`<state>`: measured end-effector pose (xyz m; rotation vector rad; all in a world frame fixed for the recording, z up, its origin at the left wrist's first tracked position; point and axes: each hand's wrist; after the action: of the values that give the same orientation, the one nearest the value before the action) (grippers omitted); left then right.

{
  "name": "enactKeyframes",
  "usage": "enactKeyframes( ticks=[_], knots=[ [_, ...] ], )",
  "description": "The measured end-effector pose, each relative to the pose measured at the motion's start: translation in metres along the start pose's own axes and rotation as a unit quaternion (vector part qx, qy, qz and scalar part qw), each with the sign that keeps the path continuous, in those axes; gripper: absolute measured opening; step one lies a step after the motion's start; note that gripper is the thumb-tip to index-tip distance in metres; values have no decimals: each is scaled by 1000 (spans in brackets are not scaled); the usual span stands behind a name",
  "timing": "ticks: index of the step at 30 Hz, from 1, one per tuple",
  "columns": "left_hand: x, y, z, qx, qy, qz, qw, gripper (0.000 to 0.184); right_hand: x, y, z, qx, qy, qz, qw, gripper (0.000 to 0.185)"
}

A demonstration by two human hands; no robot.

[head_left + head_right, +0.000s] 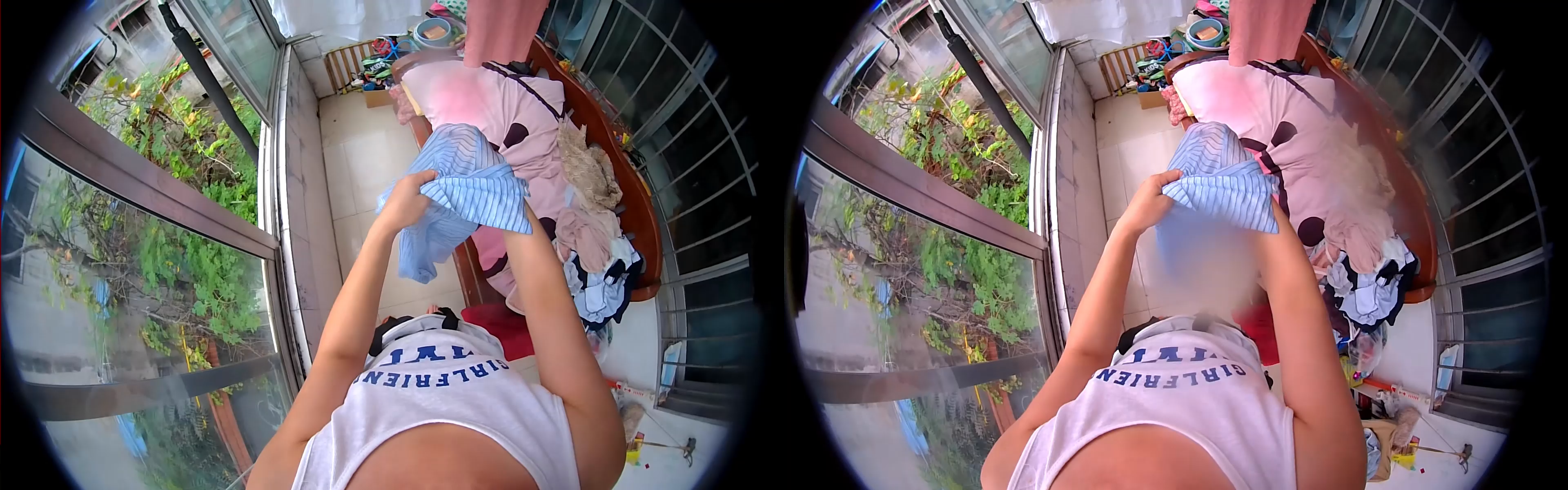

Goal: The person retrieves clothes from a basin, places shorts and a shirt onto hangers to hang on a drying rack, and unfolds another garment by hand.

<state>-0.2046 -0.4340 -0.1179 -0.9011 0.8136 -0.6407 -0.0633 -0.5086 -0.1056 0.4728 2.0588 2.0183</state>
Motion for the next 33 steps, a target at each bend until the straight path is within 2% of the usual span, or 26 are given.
enactKeyframes(
  ticks=[4,6,9,10,12,16,19,22,26,28,29,30,31,32,33],
  knots=[
    [0,-4,4,18,4,-25,1000,28,1,4,5,-1,2,5,1000,19],
    [-3,-8,6,83,-4,69,994,28,2,4,8,-2,4,5,1000,19],
    [-3,-13,2,110,-16,108,988,26,3,6,12,-2,6,8,1000,19],
    [-2,-15,-1,109,-16,109,988,26,4,6,14,-2,7,9,1000,19],
    [0,-20,-6,20,29,39,999,25,3,7,16,-3,8,10,1000,19],
    [1,-18,-5,7,13,74,997,28,2,11,19,-1,13,6,1000,19],
    [-16,-22,-1,-41,39,107,993,32,1,15,23,-4,17,6,1000,19],
    [-30,-17,2,-10,149,31,988,53,0,20,27,-10,18,3,1000,19],
    [-36,-9,-1,62,196,17,978,46,-1,24,32,-13,22,4,1000,19],
    [-47,-8,6,-41,18,-128,991,33,-1,25,30,-12,20,5,1000,19],
    [-50,-7,12,-19,-104,-67,992,21,-2,23,32,-9,22,6,1000,19],
    [-48,-21,17,29,-199,41,979,22,0,23,30,-7,22,6,1000,19],
    [-47,-36,23,76,-288,149,943,24,-1,22,31,-6,21,5,1000,19],
    [-50,-45,28,76,-288,149,943,24,0,21,31,-5,20,7,1000,19],
    [-53,-52,32,136,-281,195,930,23,1,20,32,-7,22,11,1000,19]
  ],
)
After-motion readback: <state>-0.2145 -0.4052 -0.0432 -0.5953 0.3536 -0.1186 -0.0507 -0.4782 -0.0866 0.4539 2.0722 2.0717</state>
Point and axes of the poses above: each hand's wrist, its own z-axis towards the middle knuckle, its own x-axis out of the palm, y = z × x, and after that the axes turned 14 degrees about x, right-handed
